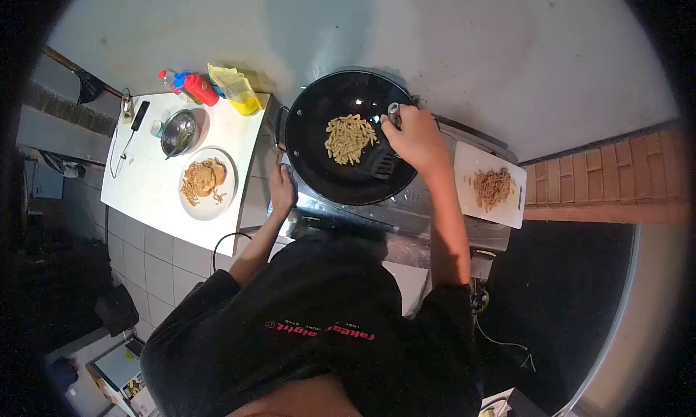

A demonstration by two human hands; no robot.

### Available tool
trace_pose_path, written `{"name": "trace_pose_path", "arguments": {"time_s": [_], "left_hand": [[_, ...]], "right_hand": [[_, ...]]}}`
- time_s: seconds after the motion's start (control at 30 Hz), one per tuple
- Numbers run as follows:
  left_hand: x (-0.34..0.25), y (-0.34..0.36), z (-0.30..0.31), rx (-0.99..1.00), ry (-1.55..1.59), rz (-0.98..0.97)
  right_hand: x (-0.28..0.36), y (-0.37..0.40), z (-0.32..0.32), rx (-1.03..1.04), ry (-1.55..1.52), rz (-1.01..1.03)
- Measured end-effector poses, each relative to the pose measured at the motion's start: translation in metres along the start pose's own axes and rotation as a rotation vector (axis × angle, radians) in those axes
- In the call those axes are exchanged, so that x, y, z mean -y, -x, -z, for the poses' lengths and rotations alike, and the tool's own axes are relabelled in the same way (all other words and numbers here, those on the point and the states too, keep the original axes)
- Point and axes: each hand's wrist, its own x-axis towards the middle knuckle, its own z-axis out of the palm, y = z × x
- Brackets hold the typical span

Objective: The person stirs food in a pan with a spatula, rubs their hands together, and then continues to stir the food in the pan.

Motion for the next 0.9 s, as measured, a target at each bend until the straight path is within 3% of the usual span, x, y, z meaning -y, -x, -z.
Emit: {"name": "trace_pose_path", "arguments": {"time_s": [0.2, 0.43, 0.7, 0.83, 0.9], "left_hand": [[-0.003, 0.003, -0.007, -0.03, -0.061, -0.016], [-0.002, 0.003, -0.007, -0.007, -0.031, -0.018], [-0.004, 0.003, -0.003, -0.032, -0.07, -0.02], [-0.006, 0.004, 0.0, -0.036, -0.073, -0.036], [-0.004, 0.004, 0.001, -0.046, -0.085, -0.063]], "right_hand": [[0.011, 0.01, -0.009, -0.03, -0.159, 0.013], [0.025, 0.023, -0.007, -0.086, -0.089, 0.036], [0.014, 0.023, -0.037, -0.121, -0.357, -0.007], [0.017, 0.03, -0.029, -0.155, -0.365, -0.004], [0.025, 0.033, -0.013, -0.198, -0.227, 0.039]]}}
